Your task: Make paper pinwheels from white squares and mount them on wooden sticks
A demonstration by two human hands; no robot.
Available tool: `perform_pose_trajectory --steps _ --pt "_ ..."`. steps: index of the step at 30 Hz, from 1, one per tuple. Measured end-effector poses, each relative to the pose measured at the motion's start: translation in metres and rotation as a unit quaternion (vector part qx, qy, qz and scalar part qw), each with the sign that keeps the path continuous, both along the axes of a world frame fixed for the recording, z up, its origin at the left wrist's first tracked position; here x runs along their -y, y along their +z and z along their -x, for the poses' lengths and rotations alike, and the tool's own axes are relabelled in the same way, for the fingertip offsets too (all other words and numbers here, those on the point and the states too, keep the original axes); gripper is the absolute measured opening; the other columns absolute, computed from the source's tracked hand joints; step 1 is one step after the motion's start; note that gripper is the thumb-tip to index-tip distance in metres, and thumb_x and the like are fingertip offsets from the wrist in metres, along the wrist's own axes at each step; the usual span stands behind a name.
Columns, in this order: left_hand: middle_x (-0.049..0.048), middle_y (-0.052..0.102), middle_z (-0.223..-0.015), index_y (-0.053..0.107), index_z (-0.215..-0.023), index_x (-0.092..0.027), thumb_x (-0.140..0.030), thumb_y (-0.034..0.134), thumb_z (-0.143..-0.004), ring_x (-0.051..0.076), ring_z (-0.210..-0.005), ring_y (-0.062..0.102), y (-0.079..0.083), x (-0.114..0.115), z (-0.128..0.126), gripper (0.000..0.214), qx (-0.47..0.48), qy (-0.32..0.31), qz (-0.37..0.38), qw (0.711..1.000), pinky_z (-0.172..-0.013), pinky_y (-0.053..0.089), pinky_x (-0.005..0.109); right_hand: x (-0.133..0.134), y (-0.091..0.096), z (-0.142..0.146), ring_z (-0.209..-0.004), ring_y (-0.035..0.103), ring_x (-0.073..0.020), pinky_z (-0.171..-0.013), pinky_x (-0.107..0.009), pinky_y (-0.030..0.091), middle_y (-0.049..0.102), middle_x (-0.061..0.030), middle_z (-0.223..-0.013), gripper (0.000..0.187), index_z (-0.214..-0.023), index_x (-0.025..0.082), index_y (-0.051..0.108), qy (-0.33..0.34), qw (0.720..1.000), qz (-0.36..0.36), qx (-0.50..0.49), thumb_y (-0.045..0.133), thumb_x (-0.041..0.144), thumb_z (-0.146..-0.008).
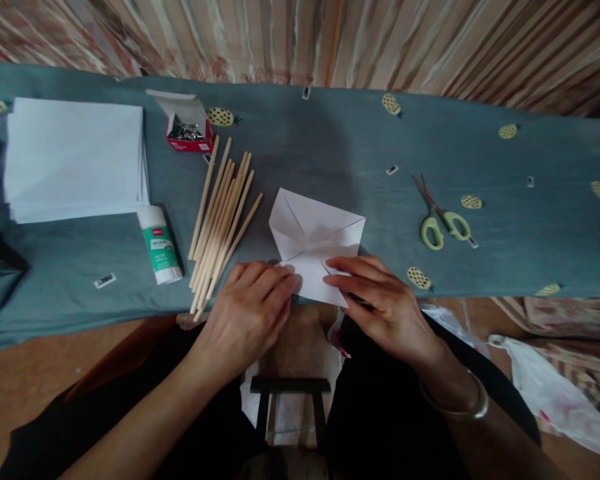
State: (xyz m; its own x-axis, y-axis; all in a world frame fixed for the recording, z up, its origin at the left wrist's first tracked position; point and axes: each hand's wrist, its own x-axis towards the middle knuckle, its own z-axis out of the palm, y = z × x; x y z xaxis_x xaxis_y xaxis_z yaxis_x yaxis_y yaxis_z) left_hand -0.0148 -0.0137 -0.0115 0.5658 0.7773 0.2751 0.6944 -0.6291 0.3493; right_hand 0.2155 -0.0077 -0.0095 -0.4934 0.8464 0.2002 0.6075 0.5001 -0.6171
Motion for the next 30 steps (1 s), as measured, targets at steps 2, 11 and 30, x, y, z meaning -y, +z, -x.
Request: perform_pose_trajectory --steps 2,11,30 --pt "0.0125 0.068 -0.109 0.060 -0.113 -0.009 -0.012 0.058 -0.086 0.027 -0.096 0.060 -0.002 0.004 -0.004 0.027 0.020 -0.022 0.011 1.000 -0.078 0.050 0.042 -0.001 0.001 0.000 -0.109 0.060 -0.0198 -0.093 -0.038 0.052 0.069 -0.0084 -0.116 0.021 -0.103 0.017 0.070 0.007 1.000 0.017 -0.007 0.058 0.010 -0.087" --pt "0.0116 0.067 -0.097 0.047 -0.128 -0.003 -0.007 0.054 -0.089 0.021 -0.091 0.060 -0.010 0.009 -0.015 0.040 0.099 -0.018 0.021 0.995 -0.081 0.054 0.035 -0.005 -0.001 0.019 -0.085 0.066 -0.0161 -0.082 -0.032 0.054 0.072 -0.0028 -0.090 0.014 -0.099 0.020 0.069 -0.111 0.987 0.086 -0.074 0.064 0.020 -0.086" --pt "0.0127 0.059 -0.108 0.057 -0.120 -0.006 -0.007 0.054 -0.089 0.020 -0.103 0.058 -0.016 0.001 -0.010 0.032 0.109 -0.017 0.088 0.990 -0.089 0.055 0.034 -0.010 0.001 0.028 -0.079 0.063 -0.0192 -0.079 -0.035 0.049 0.072 -0.0060 -0.083 0.015 -0.088 0.013 0.068 -0.104 0.993 -0.051 0.036 0.056 0.020 -0.091"
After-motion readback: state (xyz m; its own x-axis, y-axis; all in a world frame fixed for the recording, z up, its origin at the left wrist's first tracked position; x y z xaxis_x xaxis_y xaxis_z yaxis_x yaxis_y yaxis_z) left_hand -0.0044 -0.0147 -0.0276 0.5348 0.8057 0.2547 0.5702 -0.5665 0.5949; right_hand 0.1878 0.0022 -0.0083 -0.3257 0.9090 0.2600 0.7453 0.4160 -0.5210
